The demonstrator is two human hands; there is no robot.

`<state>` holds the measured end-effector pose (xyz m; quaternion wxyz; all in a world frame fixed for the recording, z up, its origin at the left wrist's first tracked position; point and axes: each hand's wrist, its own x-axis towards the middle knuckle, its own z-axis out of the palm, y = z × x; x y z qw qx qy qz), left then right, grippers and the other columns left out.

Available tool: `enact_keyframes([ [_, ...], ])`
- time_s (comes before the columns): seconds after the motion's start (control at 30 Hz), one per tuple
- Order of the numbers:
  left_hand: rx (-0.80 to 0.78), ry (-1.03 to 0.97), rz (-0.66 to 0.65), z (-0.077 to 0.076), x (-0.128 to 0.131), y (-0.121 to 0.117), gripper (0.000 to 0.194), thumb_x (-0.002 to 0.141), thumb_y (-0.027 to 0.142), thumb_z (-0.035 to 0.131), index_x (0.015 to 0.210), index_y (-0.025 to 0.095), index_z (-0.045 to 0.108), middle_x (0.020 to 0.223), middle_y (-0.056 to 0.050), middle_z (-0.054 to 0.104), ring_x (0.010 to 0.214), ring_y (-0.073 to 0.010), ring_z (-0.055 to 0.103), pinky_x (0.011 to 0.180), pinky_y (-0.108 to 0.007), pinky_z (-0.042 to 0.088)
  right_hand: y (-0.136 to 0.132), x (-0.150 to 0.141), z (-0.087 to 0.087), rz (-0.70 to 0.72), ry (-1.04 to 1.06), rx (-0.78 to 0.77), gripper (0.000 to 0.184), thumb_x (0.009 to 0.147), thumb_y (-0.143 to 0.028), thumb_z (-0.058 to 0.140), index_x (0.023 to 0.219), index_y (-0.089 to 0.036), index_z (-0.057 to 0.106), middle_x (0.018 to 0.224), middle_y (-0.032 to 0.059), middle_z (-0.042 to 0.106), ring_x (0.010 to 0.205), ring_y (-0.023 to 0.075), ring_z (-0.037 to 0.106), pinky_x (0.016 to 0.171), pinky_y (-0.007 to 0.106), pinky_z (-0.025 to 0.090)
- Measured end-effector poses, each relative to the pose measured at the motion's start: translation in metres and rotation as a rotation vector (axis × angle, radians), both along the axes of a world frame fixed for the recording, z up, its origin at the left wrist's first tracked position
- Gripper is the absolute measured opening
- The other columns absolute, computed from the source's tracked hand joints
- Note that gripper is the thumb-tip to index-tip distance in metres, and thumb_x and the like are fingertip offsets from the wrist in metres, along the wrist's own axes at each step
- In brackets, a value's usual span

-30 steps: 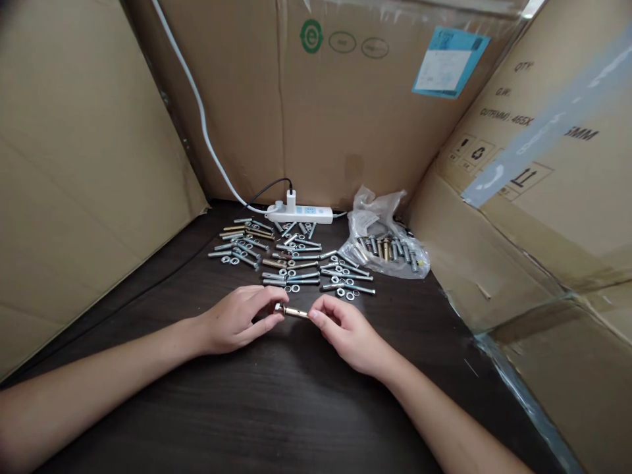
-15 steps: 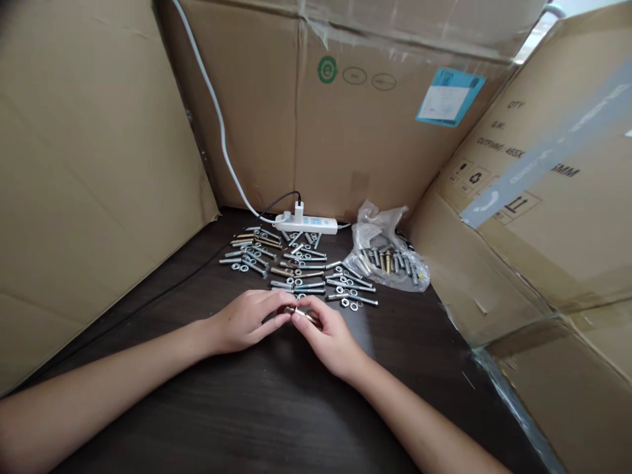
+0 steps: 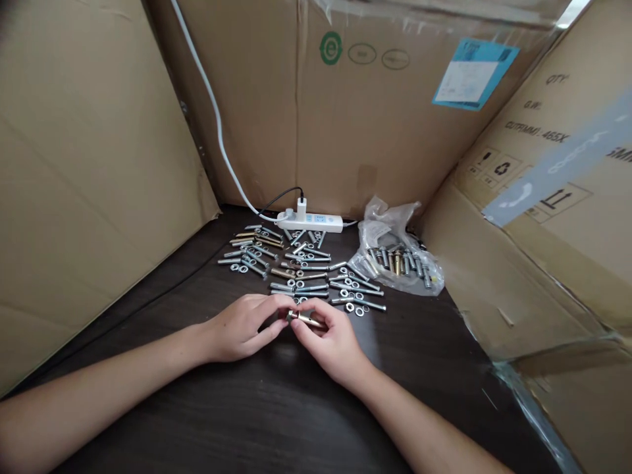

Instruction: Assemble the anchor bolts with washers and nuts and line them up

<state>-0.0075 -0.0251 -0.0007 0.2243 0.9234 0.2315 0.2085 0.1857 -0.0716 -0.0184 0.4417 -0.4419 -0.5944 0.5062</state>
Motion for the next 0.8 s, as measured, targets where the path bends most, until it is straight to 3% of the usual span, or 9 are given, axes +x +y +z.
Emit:
enact_keyframes([
  [0.3,0.039,0.051,-0.003,0.0026,0.0014,0.0034,0.018,0.096,0.032,0.037,0.1,0.019,0.048,0.091,-0.003,0.058,0.079,-0.016,0.057,0.069,-0.026,0.043,-0.0008,0.0005,-0.0026,-0.022,-0.062,0.009,0.015,0.078,-0.032,0.062,0.083,-0.019,0.056,0.073,-0.0008,0.059,0.059,0.0106,0.053,0.052,0.021,0.041],
  [0.63,0.106,0.134,0.02,-0.0007,0.0015,0.0043,0.03,0.097,0.034,0.032,0.08,0.018,0.051,0.076,-0.001,0.058,0.072,-0.0159,0.055,0.068,-0.027,0.038,-0.0023,-0.0011,-0.0029,0.027,-0.177,0.058,0.012,0.079,-0.029,0.06,0.084,-0.018,0.056,0.064,-0.0031,0.049,0.052,0.0086,0.04,0.046,0.02,0.031],
  [0.8,0.065,0.044,0.08,0.003,-0.0008,0.0004,0.021,0.095,0.033,0.034,0.096,0.018,0.048,0.085,-0.002,0.057,0.074,-0.0158,0.054,0.069,-0.027,0.04,-0.0023,-0.0015,-0.004,-0.008,-0.193,0.075,0.011,0.079,-0.027,0.059,0.083,-0.018,0.057,0.062,-0.0037,0.049,0.051,0.0077,0.04,0.045,0.019,0.031],
])
